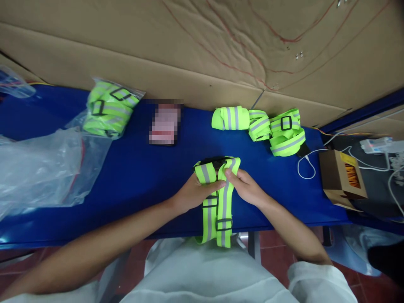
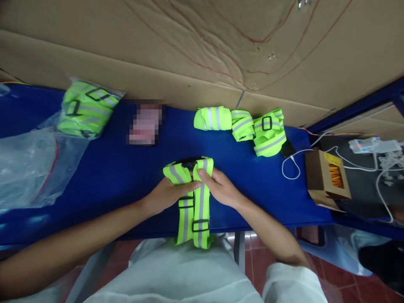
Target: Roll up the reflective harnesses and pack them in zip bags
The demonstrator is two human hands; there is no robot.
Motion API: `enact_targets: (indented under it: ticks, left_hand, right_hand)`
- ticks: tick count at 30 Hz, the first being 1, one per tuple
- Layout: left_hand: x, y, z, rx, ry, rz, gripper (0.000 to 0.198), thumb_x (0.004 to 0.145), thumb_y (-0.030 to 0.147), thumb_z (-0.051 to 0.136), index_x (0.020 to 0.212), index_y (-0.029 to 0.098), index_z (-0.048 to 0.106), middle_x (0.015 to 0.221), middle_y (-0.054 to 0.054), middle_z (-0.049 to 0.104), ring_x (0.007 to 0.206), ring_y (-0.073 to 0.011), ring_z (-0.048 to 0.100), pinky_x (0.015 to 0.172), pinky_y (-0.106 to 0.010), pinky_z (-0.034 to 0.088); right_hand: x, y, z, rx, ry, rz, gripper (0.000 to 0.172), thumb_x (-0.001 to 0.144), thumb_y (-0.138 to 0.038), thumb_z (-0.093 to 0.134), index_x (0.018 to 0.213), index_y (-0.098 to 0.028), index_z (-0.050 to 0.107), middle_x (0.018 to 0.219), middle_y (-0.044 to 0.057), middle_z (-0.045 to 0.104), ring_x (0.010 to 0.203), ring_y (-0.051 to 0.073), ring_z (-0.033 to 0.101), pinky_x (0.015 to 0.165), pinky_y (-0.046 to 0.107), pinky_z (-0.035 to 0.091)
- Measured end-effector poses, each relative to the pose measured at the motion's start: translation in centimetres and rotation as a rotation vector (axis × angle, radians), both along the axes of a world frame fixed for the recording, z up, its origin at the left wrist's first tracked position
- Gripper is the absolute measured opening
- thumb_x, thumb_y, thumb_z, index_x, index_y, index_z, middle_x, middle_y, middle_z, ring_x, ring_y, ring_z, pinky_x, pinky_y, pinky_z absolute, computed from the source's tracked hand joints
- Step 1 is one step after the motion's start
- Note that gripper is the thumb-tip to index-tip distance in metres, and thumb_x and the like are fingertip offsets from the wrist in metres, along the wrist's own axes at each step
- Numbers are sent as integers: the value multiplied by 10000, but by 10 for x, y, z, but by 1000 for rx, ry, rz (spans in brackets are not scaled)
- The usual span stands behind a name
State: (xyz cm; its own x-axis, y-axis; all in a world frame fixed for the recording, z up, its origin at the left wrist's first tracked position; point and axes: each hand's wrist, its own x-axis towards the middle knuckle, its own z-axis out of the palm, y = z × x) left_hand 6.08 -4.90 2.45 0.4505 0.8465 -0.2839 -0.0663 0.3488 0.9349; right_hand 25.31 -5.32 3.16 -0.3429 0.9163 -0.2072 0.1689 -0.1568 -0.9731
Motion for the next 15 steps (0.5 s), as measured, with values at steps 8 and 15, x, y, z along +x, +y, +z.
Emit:
enact_targets:
  ticks: [8,15]
  left_hand:
    - [-4,-3,2,-51,51,-271,418,826,415,765,1157,174,676,943,-34,736,846,-220,676,766,-335,547]
    - [-7,0,3,-135,6,-327,364,806,386,798,1082,175,689,919,-15,696,838,-183,639,756,-291,505]
  right_hand:
    - [27,10,30,347,-230,61,532,966,-437,683,1460,-280,562,1387,97,667,1222,247,660,1035,375,518]
    - [20,7,29,189,-316,82,356,978,-494,634,841,-174,708,707,-13,627,640,121,544,607,245,400]
